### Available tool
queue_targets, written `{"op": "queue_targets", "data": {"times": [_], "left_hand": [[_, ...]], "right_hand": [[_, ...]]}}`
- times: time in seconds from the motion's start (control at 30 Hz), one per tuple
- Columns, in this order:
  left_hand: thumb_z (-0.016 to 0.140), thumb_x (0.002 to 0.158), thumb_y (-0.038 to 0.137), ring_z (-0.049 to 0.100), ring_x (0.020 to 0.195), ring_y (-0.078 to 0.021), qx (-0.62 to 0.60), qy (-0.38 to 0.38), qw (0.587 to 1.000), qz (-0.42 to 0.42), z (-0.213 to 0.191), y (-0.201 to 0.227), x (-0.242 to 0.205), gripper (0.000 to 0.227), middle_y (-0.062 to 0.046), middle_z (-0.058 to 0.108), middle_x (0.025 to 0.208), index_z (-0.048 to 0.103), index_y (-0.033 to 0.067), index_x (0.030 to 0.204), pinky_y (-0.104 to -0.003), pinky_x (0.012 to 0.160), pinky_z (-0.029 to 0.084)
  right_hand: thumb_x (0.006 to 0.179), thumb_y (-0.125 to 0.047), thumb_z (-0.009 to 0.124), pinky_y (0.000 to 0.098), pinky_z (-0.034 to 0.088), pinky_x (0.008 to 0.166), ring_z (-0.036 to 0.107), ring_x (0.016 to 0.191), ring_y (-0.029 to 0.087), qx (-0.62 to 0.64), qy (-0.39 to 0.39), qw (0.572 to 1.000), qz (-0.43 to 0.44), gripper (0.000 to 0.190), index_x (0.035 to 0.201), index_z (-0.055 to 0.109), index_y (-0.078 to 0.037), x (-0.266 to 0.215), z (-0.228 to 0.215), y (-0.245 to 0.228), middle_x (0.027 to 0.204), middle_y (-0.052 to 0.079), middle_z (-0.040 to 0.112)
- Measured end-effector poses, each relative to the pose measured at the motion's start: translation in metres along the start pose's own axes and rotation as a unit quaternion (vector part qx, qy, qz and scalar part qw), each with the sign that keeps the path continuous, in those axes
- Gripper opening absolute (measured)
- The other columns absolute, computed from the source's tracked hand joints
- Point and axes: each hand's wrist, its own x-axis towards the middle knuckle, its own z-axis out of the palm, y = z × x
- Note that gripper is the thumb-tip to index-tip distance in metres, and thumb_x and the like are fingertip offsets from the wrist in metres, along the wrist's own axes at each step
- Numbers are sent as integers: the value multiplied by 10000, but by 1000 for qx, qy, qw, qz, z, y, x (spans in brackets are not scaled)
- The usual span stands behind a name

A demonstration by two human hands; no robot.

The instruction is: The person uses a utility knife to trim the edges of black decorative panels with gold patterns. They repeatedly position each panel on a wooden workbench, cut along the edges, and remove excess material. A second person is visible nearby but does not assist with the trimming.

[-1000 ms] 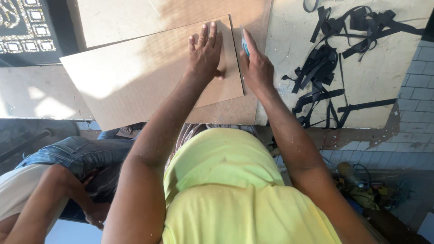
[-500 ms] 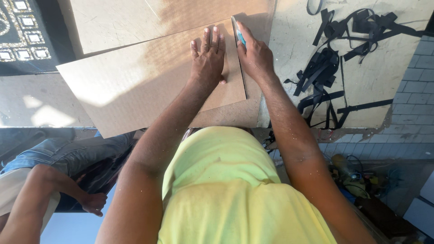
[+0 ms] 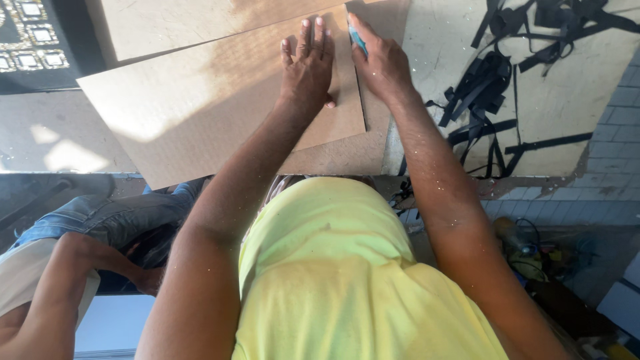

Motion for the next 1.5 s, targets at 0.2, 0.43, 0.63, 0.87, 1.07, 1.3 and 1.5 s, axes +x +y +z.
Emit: {"op": "queue_targets", "data": {"times": [0.2,0.43,0.63,0.87,1.07,1.3,1.5], "left_hand": [[908,601,601,14,1556,-412,20,-2,1000,-8,4,-3,2,1443,-247,16,1690,98,-8,1628,-685,1211,199],[905,558,653,40,1562,-404,27,29,999,-5,15,-3,3,1477,-236,43,1694,113,14,1628,-695,1211,184],[879,407,834,129,1515,-437,-69,146,984,-70,1,-49,-22,1624,-291,129,1631,150,-17,1584,-709,1194,116],[924,714,681,629,1134,-312,-119,354,924,75,-21,-75,-45,887,-107,628,1119,532,64,1216,-649,1029,450],[822,933,406,734,804,-178,-184,203,958,86,-54,-67,-111,429,-36,765,1067,578,140,1166,-379,680,593],[839,767,379,750,763,-211,-164,-6,986,-25,-135,-120,-179,344,-27,809,925,783,196,1053,-399,684,560],[669,1022,222,726,781,-174,-59,290,949,104,-218,-135,-249,125,-44,774,998,780,180,1061,-323,563,539]], "right_hand": [[1024,-227,573,449,571,541,678,528,284,25,-105,990,90,582,1581,418,-164,-113,2,-6,627,123,657],[1030,-280,618,434,599,731,773,869,340,72,-86,983,144,489,1507,541,-206,-260,1,-18,972,202,763],[1115,-252,558,421,585,873,735,1087,368,143,108,981,80,481,1513,480,6,-231,-6,-26,1287,263,685],[970,-175,774,253,566,536,649,677,96,379,152,895,177,482,1360,538,-19,-162,-18,-40,1058,141,699],[892,-17,809,255,586,532,670,694,82,564,117,810,106,436,1236,543,-45,-121,-28,-48,1109,42,630],[973,14,748,250,556,575,667,714,101,516,198,825,119,237,1128,573,-27,-126,-33,-52,1021,131,750],[991,-2,727,266,556,579,706,807,128,481,330,790,190,239,1167,566,-17,-137,-59,-38,995,109,709]]}}
